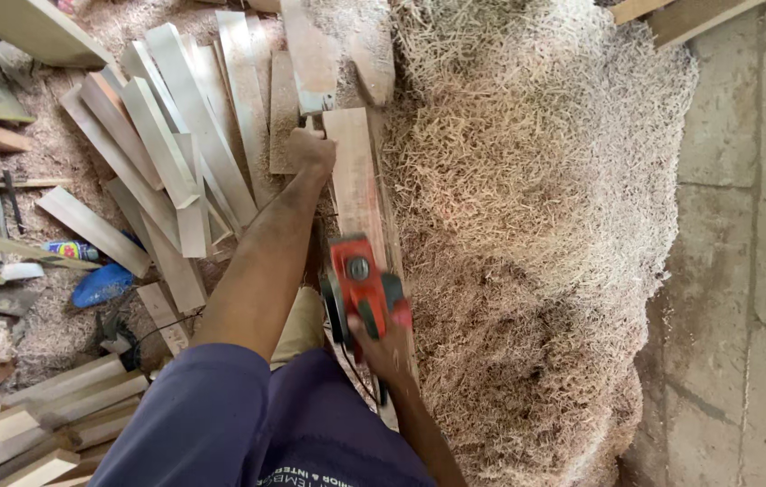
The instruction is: The person sands wooden slats one at a time using a red electric orbital sander, holding each slat steady on a pile of wood scraps with one hand while moving the sander along its surface, then setting the finished slat aside and picking up the next piece.
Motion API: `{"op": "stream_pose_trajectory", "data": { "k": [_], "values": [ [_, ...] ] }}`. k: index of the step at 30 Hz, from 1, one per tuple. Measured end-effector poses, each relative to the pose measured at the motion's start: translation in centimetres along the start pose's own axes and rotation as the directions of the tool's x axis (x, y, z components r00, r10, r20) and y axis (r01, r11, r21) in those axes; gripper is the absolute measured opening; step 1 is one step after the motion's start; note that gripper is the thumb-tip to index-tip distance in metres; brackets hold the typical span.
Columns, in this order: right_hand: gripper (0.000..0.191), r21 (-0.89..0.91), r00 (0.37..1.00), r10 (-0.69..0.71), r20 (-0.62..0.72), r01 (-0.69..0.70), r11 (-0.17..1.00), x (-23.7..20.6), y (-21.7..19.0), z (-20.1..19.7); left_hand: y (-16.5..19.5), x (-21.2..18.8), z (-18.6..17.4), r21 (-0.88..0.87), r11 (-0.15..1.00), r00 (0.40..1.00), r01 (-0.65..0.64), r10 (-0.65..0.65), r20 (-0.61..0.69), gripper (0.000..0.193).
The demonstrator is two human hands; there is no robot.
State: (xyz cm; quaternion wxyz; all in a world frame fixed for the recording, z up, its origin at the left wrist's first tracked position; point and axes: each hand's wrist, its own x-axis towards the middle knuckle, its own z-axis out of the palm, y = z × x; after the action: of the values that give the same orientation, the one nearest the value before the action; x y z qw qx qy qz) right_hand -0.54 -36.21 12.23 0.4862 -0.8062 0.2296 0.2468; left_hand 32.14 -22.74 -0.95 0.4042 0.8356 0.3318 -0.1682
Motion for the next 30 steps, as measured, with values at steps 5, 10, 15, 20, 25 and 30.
{"op": "stream_pose_trajectory", "data": {
  "k": [5,10,15,20,25,30],
  "values": [
    [0.059,0.069,0.963,-0.251,-0.101,0.258,0.964,9.1,-5.5,1.2,0.5,0.9,-0.4,0.041,0.999,1.000,-0.011,0.010,0.013,0.032],
    [0.050,0.171,0.994,-0.096,-0.061,0.105,0.980,11.4,-6.0,0.6,1.3,2.0,-1.4,0.406,0.884,0.963,-0.230,0.145,0.229,0.042],
    [0.057,0.080,0.979,0.200,-0.023,-0.198,0.977,0.0,0.6,-1.4,1.3,1.7,-1.3,0.125,0.988,0.978,0.089,-0.111,0.178,0.042],
    [0.063,0.181,0.981,0.186,0.049,-0.192,0.965,-6.3,3.8,-2.8,0.9,2.2,-0.4,0.101,0.993,0.987,0.065,-0.079,0.139,0.039],
    [0.055,0.108,0.979,0.202,-0.005,-0.200,0.974,-1.4,1.6,-2.9,0.3,2.3,0.0,0.107,0.992,0.975,0.071,-0.092,0.201,0.032],
    [0.057,0.015,0.993,0.052,-0.107,-0.050,0.999,7.1,-3.6,-2.8,1.0,1.9,-0.4,0.080,0.997,0.986,0.019,-0.032,0.161,0.040]
  ]
}}
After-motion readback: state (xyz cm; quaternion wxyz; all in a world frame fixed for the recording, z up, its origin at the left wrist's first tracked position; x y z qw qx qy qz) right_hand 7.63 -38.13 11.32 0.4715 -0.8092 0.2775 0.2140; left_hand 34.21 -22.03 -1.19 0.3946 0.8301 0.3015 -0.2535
